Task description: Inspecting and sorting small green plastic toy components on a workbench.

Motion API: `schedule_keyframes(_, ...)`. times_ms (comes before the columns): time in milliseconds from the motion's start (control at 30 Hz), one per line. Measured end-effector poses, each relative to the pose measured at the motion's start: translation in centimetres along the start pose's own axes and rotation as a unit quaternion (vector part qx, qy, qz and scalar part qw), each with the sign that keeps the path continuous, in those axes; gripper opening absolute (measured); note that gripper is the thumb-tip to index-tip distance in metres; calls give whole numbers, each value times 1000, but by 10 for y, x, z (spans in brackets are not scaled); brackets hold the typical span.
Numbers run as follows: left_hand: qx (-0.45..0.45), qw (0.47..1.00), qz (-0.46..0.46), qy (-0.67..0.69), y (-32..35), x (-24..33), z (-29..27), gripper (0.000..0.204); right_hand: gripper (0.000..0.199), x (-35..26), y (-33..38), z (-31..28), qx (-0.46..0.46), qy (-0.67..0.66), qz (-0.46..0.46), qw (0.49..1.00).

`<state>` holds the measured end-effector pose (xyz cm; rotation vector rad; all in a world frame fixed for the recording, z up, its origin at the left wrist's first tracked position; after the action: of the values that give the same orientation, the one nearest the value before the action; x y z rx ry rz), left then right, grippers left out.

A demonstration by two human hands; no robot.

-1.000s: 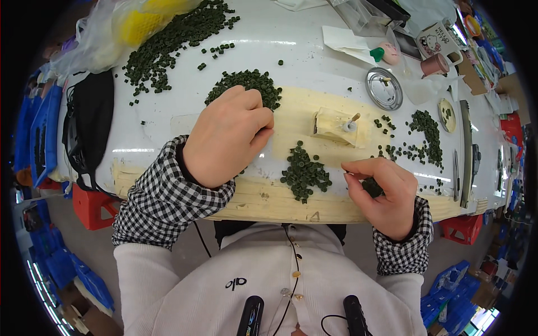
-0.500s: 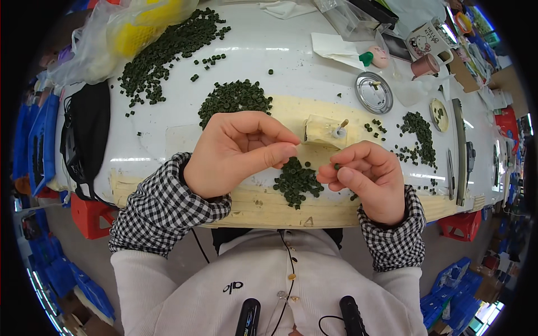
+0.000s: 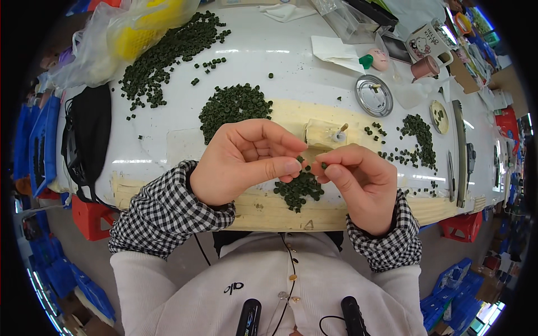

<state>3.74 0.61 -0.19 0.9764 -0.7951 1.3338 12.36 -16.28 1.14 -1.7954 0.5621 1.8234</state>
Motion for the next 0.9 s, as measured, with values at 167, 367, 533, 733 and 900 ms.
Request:
schedule_keyframes(167, -1, 999, -28, 21, 1, 0, 3, 10, 19, -10, -7, 5, 16, 184, -164, 969)
schedule_keyframes(367, -29, 997, -56, 46, 2, -3, 2, 14, 25, -16, -3, 8, 16, 252, -174, 952)
schedule_keyframes(533, -32, 995, -61, 65, 1, -5, 1, 14, 29, -18, -2, 9, 8, 281, -186, 941)
schedule_keyframes(733, -41, 994, -62, 78, 1, -5, 1, 14, 32, -16, 0, 11, 18, 280, -209, 937)
schedule_keyframes(900, -39, 994, -63, 81, 1, -6, 1, 13, 33, -12, -1, 9, 7, 238, -172, 956)
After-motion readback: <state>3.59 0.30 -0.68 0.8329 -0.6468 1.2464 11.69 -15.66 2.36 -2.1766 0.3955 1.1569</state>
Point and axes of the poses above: each hand's wrist, its own y-axis away from the middle knuckle, its own z-axis out of the palm, x = y × z, the point moved 4 cm from there along -y, towards the middle knuckle, and after that the axes turned 1 degree about -z, right-handed, at the moved point
